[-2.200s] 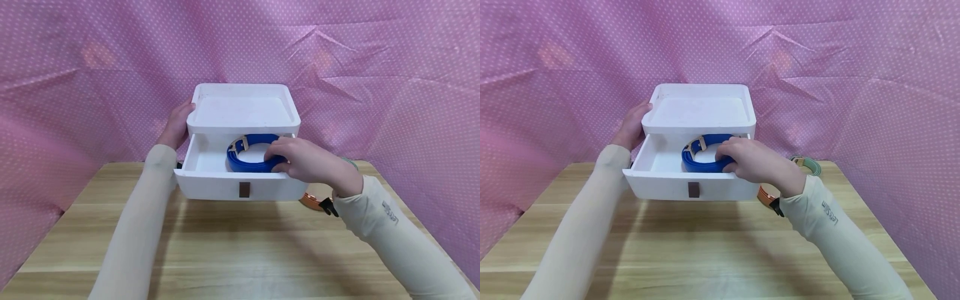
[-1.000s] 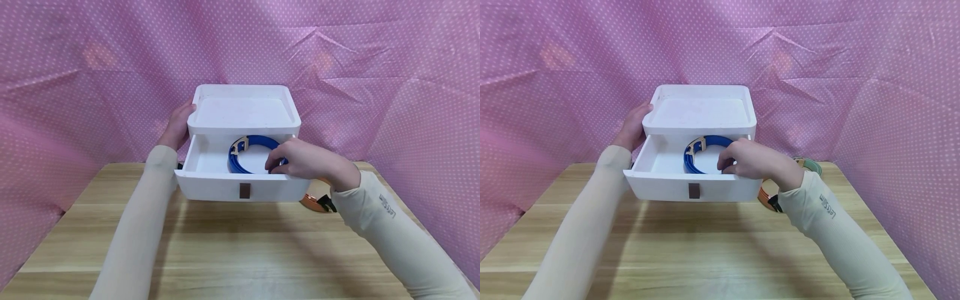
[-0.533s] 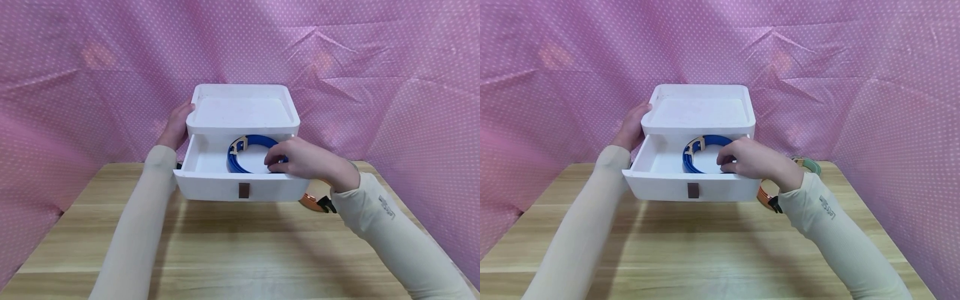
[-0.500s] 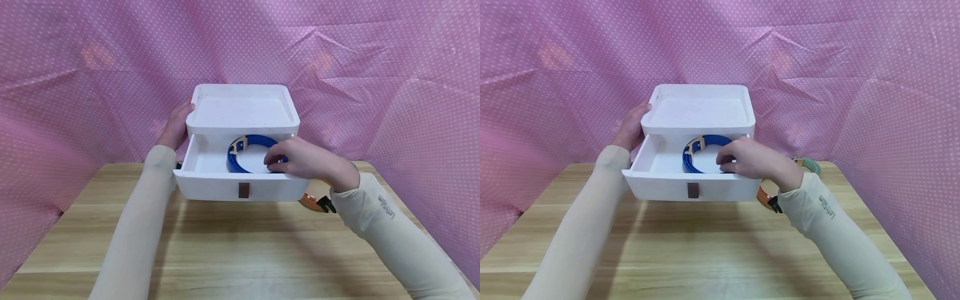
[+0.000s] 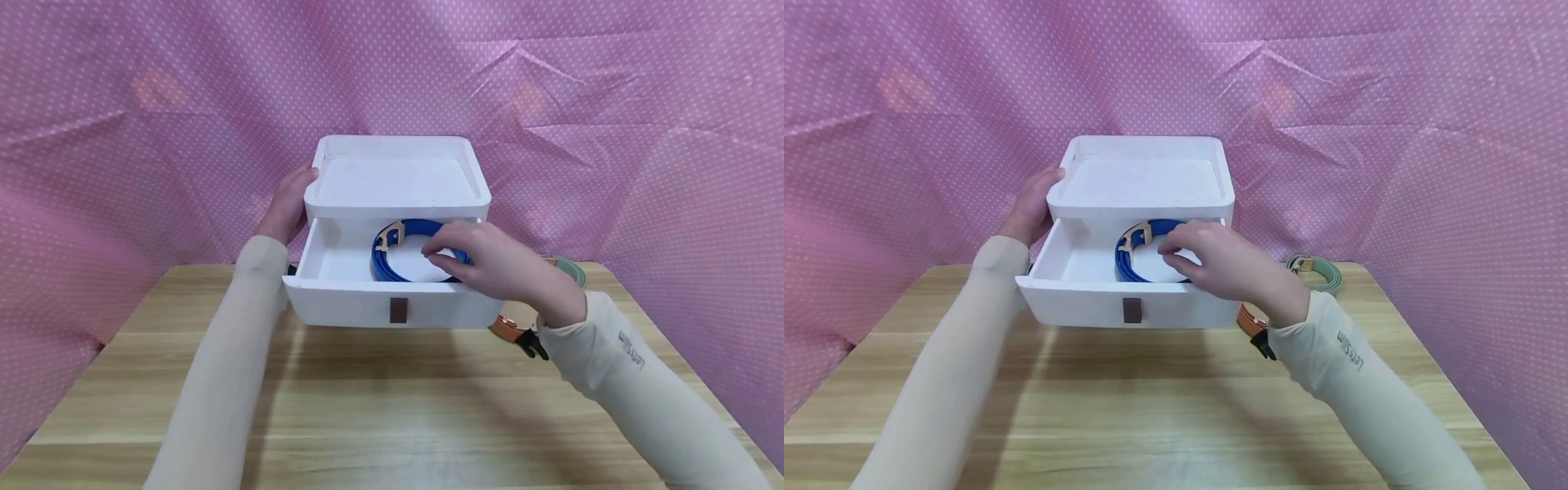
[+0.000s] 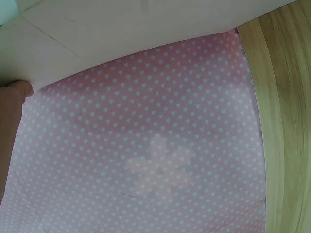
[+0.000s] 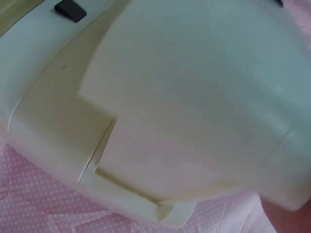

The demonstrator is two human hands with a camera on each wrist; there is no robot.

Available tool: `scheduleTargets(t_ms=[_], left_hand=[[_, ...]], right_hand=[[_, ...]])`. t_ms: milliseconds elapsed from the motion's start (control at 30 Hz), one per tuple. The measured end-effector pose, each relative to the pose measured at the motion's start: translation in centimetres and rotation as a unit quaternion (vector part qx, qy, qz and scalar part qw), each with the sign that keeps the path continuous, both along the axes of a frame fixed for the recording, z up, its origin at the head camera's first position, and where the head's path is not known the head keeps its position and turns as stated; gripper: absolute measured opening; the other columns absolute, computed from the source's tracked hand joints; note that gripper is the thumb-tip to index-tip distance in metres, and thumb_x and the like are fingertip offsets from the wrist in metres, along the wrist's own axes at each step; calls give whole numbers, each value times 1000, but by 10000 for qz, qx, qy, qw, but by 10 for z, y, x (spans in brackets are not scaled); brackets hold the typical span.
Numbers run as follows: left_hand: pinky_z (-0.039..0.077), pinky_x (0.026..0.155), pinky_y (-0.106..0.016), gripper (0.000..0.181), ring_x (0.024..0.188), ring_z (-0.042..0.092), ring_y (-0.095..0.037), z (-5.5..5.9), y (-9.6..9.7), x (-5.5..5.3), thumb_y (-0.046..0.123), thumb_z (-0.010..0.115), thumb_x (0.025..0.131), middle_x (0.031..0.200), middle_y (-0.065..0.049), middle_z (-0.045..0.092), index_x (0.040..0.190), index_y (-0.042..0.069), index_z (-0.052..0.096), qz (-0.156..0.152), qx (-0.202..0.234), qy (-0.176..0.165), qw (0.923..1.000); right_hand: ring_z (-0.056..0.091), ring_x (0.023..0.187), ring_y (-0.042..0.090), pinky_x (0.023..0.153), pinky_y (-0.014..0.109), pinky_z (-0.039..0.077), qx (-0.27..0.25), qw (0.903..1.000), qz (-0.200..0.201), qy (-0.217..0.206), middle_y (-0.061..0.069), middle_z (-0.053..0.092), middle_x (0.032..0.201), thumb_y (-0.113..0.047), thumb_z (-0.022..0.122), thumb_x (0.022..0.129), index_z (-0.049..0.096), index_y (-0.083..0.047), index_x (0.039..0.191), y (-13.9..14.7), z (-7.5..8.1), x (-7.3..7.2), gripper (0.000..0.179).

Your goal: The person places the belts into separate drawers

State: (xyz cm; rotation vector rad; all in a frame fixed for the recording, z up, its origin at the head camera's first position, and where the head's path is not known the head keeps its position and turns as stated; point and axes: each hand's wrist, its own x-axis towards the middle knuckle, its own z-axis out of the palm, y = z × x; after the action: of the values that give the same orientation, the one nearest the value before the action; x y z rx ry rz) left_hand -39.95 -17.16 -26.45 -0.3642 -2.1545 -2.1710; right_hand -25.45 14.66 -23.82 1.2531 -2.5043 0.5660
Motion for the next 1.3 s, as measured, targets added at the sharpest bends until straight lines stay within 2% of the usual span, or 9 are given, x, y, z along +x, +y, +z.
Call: scheduleTargets(t_ms=[133, 267, 367, 433, 700, 833, 1000, 1100, 1300], left_hand=[[35, 111, -42, 53, 140, 35, -22, 0, 0, 1, 39, 44, 103, 157, 4, 32, 154, 32, 31, 12, -66, -8, 10000], [37, 110, -41, 52, 137, 39, -23, 1, 0, 1, 37, 44, 103, 156, 1, 35, 154, 31, 33, 22, -8, 12, 10000], [37, 110, -40, 52, 136, 40, -23, 1, 1, 1, 34, 44, 103, 156, 1, 35, 154, 29, 33, 20, 52, 33, 10000], [36, 111, -39, 53, 138, 38, -22, 1, 0, 0, 34, 45, 103, 157, 2, 33, 154, 29, 32, 39, 45, 14, 10000], [41, 106, -38, 51, 131, 46, -23, -1, 1, -1, 34, 45, 103, 152, -1, 40, 153, 30, 35, 56, 123, 17, 9999], [40, 108, -39, 51, 134, 43, -22, 0, 1, 0, 34, 45, 103, 154, 1, 38, 153, 30, 35, 55, 102, 25, 9999], [36, 110, -40, 53, 139, 36, -21, 1, 2, 0, 35, 45, 103, 157, 3, 32, 154, 29, 32, 45, 58, 34, 10000], [38, 109, -39, 53, 138, 38, -21, 1, 2, 0, 33, 45, 103, 156, 3, 33, 154, 28, 33, 53, 61, 72, 9999], [40, 108, -38, 52, 135, 42, -22, 2, 2, 0, 32, 45, 103, 155, 1, 36, 153, 28, 35, 71, 128, 37, 9999]], right_hand=[[59, 101, 16, 86, 37, 53, -775, 9948, 249, 615, 0, 66, 105, -6, 66, 92, 69, -8, 107, -5, -2, 18, 15], [57, 87, 16, 74, 30, 52, -1791, 9734, 663, 1262, 1, 62, 91, -10, 62, 93, 65, -5, 95, -15, -13, 39, 7], [55, 81, 13, 68, 24, 50, -2188, 9652, 661, 1274, 0, 60, 87, -12, 57, 94, 63, -4, 93, -22, -25, 55, 10], [54, 79, 10, 65, 22, 50, -2191, 9683, 515, 1084, -1, 59, 86, -10, 57, 94, 64, -4, 96, -24, -34, 62, 9], [60, 75, 6, 65, 23, 55, -1899, 9806, 339, -354, -9, 64, 89, -4, 62, 95, 67, -9, 100, -29, -52, 72, 9], [65, 77, 10, 67, 26, 58, -1743, 9754, 264, -1322, -9, 67, 87, -7, 60, 97, 69, -12, 98, -29, -59, 73, 10], [65, 74, 9, 63, 28, 56, -1306, 9683, -168, -2124, -8, 68, 82, -15, 60, 99, 72, -13, 98, -30, -69, 69, 12], [68, 78, 11, 67, 27, 58, -1318, 9546, -217, -2661, -6, 70, 87, -18, 58, 100, 71, -9, 106, -30, -73, 65, 17], [70, 89, 19, 77, 32, 59, -1929, 9084, 80, -3710, 6, 72, 100, -15, 51, 103, 63, 5, 120, -30, -77, 61, 29]])
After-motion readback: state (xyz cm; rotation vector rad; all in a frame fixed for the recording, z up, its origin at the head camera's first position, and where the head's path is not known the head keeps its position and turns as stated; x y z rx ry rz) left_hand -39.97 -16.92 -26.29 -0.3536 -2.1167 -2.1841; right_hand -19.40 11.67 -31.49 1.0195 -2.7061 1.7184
